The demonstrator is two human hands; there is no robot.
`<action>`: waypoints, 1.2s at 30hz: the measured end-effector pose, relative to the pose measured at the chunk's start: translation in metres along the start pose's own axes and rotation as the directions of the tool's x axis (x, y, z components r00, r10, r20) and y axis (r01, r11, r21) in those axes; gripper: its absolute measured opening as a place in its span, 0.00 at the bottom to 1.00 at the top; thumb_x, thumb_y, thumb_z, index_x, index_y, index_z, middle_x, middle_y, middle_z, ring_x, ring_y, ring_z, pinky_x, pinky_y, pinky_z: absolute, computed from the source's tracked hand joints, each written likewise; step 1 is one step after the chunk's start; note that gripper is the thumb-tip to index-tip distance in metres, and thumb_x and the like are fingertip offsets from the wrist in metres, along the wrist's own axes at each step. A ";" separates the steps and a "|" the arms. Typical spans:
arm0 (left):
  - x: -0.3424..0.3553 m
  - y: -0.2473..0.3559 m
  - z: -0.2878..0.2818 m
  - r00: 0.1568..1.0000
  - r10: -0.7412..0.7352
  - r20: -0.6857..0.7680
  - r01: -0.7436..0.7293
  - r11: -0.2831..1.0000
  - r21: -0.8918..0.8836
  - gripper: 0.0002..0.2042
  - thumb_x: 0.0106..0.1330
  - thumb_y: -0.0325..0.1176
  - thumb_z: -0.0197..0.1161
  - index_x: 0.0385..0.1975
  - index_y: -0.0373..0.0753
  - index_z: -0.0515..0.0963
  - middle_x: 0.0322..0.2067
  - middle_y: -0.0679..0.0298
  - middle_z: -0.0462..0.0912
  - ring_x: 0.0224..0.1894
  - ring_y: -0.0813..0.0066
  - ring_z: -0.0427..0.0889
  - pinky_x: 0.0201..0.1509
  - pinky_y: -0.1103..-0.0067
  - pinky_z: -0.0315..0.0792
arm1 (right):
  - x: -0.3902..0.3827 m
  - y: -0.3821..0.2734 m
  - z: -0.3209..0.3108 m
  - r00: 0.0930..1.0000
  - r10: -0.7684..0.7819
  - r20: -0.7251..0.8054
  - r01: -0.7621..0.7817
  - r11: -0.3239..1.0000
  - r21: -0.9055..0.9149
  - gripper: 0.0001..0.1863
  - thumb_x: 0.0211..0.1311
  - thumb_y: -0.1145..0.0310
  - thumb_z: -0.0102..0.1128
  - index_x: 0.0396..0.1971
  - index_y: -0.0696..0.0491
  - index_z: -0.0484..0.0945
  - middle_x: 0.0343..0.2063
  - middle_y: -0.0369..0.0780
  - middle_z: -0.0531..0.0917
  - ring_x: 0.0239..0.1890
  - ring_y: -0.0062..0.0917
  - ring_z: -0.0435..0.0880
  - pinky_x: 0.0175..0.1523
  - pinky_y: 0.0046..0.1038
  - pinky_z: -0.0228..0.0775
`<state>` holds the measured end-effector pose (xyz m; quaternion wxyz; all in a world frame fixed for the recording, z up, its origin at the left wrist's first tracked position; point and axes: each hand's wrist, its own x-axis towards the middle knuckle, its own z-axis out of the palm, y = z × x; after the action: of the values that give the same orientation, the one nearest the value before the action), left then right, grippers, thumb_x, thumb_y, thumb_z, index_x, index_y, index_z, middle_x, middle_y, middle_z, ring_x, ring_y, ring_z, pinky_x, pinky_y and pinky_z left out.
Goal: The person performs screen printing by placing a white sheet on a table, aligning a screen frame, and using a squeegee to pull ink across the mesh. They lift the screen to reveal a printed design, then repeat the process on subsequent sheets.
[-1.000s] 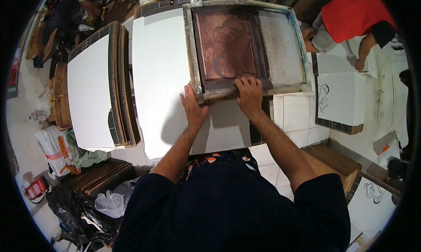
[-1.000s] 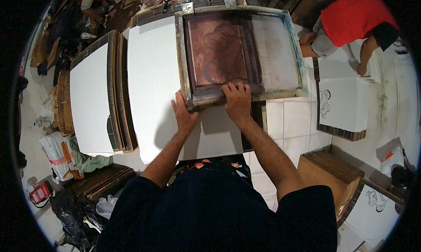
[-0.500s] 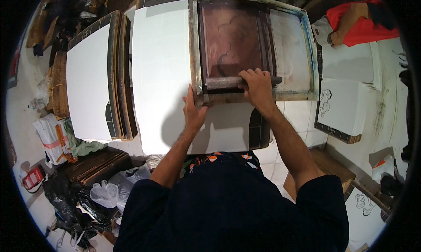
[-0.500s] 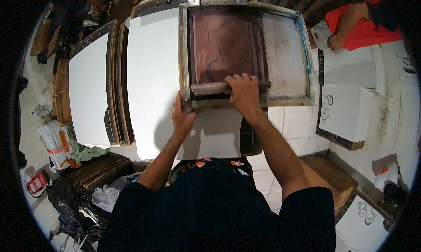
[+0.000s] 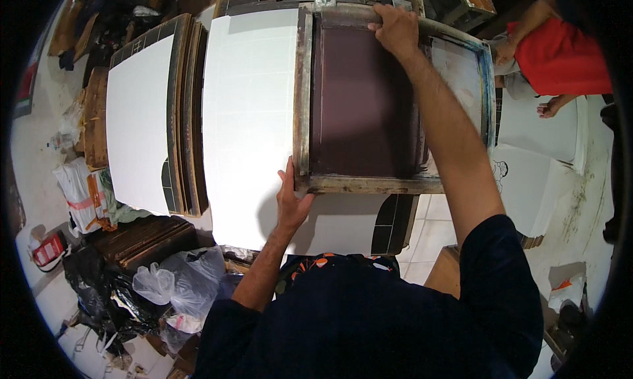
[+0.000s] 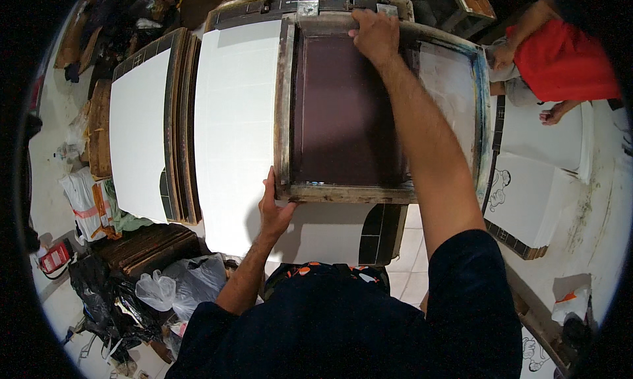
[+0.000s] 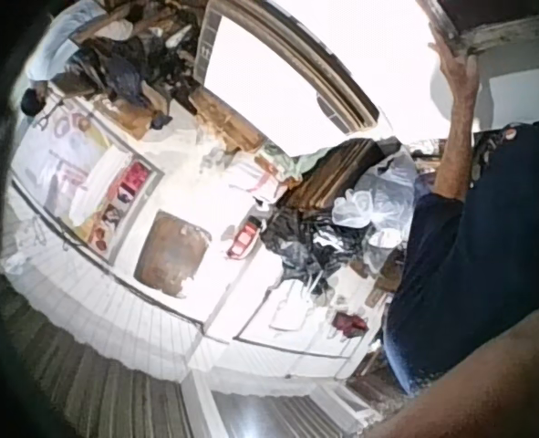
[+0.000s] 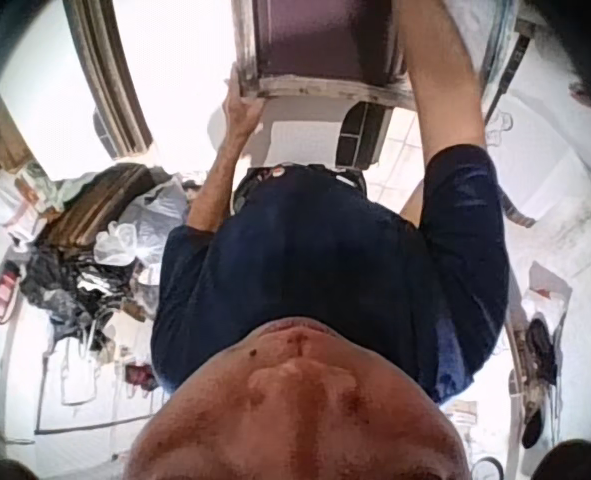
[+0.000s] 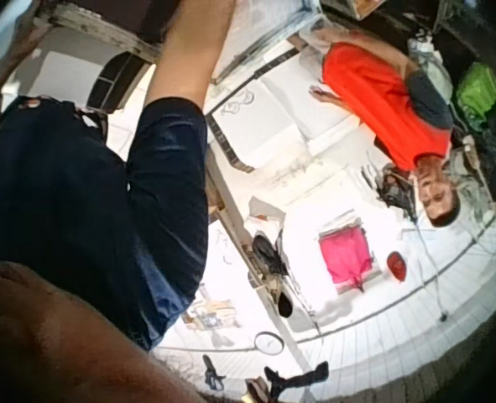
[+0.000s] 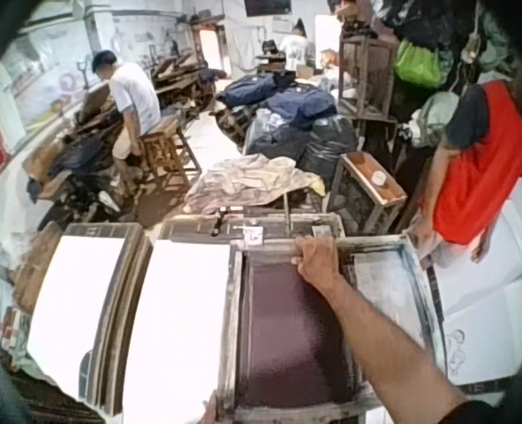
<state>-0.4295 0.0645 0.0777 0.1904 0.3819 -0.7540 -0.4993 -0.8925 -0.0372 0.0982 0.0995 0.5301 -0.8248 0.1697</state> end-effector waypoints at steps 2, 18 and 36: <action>-0.001 -0.003 0.001 1.000 0.008 0.008 -0.008 1.000 0.017 0.48 0.54 0.17 0.64 0.79 0.30 0.48 0.64 0.37 0.76 0.69 0.44 0.75 0.83 0.50 0.37 | -0.037 -0.020 -0.012 0.996 0.062 0.064 -0.062 0.998 0.009 0.21 0.54 0.61 0.76 0.48 0.43 0.81 0.45 0.36 0.86 0.52 0.37 0.82 0.60 0.46 0.66; 0.015 0.136 -0.050 0.995 0.098 -0.036 -0.104 0.945 -0.312 0.56 0.56 0.17 0.76 0.80 0.34 0.43 0.58 0.44 0.82 0.54 0.65 0.86 0.59 0.72 0.83 | -0.256 -0.162 -0.220 0.967 0.000 -0.257 0.005 1.000 0.017 0.28 0.43 0.49 0.81 0.43 0.46 0.83 0.39 0.36 0.81 0.48 0.34 0.78 0.57 0.42 0.61; -0.021 -0.270 -0.338 0.830 -0.349 -0.436 0.550 0.372 0.748 0.27 0.78 0.53 0.53 0.75 0.58 0.68 0.74 0.46 0.64 0.76 0.40 0.61 0.76 0.51 0.59 | 0.025 -0.134 -0.440 0.947 0.109 -0.302 -0.141 0.986 -0.085 0.37 0.55 0.31 0.69 0.27 0.58 0.86 0.24 0.43 0.85 0.30 0.30 0.83 0.39 0.36 0.71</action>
<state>-0.0859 -0.1814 -0.0181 -0.0893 0.6643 -0.7401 -0.0545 -0.7883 0.0607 0.5359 0.2388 0.4394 -0.8402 0.2095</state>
